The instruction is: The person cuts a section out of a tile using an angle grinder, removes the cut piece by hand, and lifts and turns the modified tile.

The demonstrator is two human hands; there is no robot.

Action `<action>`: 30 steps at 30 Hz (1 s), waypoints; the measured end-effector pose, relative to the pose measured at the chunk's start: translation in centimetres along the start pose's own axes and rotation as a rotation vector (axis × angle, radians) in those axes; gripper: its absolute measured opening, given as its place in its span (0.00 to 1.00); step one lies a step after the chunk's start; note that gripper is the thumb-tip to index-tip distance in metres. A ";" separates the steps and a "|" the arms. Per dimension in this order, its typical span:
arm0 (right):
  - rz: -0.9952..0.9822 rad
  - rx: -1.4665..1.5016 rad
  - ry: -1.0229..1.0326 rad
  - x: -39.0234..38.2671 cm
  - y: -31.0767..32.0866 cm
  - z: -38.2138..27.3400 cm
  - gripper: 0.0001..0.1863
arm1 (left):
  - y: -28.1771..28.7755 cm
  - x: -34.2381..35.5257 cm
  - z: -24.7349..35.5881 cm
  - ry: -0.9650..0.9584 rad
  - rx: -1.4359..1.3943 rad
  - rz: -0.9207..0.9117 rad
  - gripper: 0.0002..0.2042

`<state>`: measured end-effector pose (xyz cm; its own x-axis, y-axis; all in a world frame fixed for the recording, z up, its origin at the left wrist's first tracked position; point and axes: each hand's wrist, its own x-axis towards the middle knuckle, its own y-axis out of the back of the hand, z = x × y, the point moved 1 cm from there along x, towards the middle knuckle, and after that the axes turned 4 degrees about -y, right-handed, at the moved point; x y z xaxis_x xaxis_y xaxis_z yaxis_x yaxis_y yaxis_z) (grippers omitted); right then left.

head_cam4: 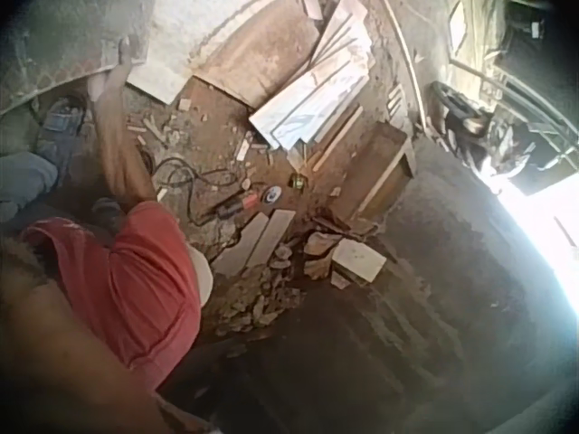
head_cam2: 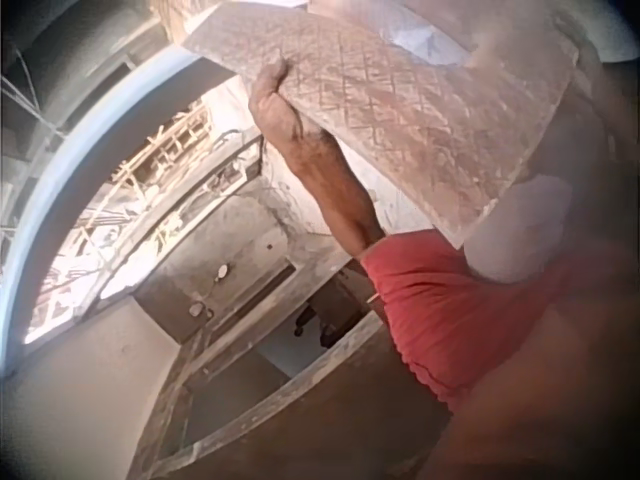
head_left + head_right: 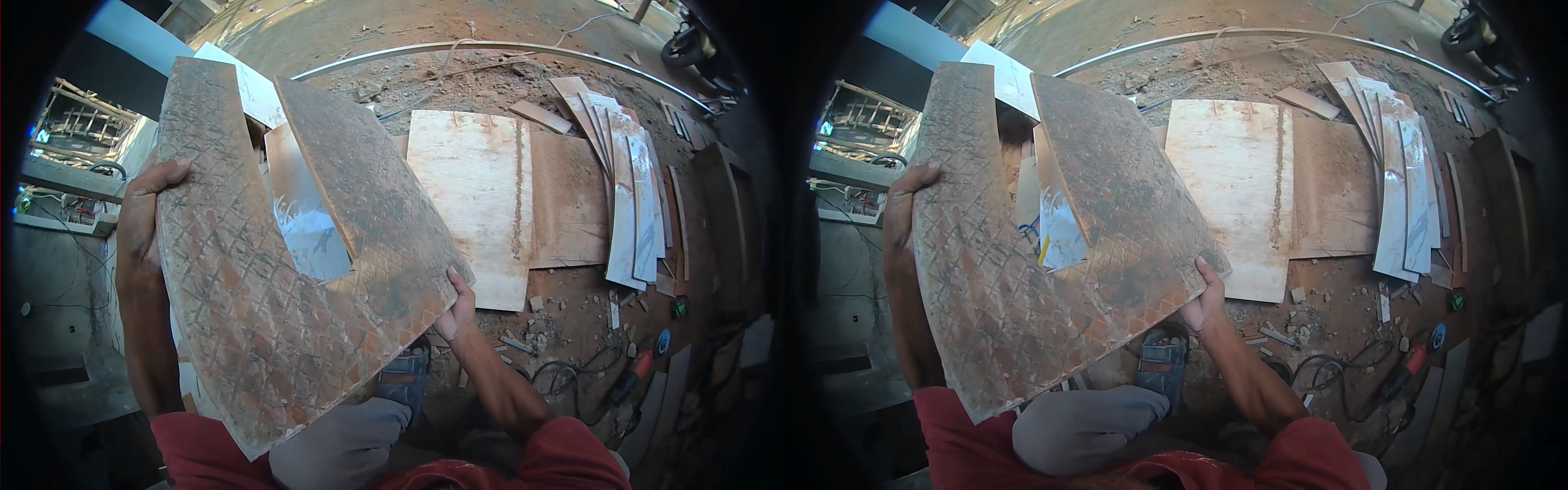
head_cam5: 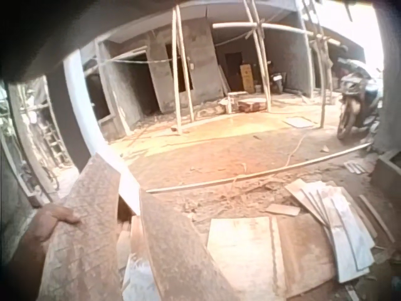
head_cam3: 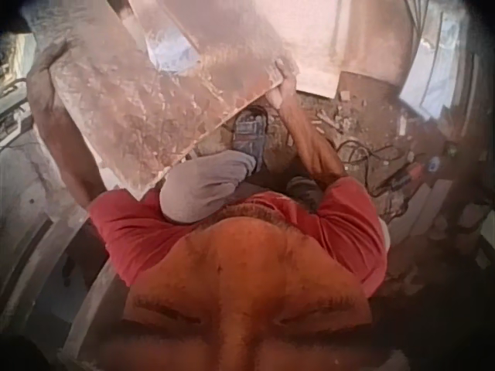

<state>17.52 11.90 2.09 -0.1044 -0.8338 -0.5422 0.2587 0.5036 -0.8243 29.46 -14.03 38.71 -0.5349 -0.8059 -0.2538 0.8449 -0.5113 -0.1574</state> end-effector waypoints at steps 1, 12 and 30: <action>-0.006 0.003 0.043 -0.4 -0.2 -0.6 0.31 | 0.4 0.0 -0.3 -0.001 -0.005 -0.023 0.26; -0.091 -0.107 0.394 -3.3 -0.1 -11.8 0.27 | 0.1 4.4 -6.6 -0.030 -0.195 -0.148 0.29; -0.042 -0.114 0.804 -3.4 8.5 -24.5 0.25 | -9.1 22.6 -27.6 0.068 -0.538 -0.526 0.33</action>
<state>-3.44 24.56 -7.05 -0.7810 -0.4565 -0.4262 0.1447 0.5316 -0.8346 9.75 -19.39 8.05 -0.8814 -0.4669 -0.0720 0.3724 -0.5929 -0.7140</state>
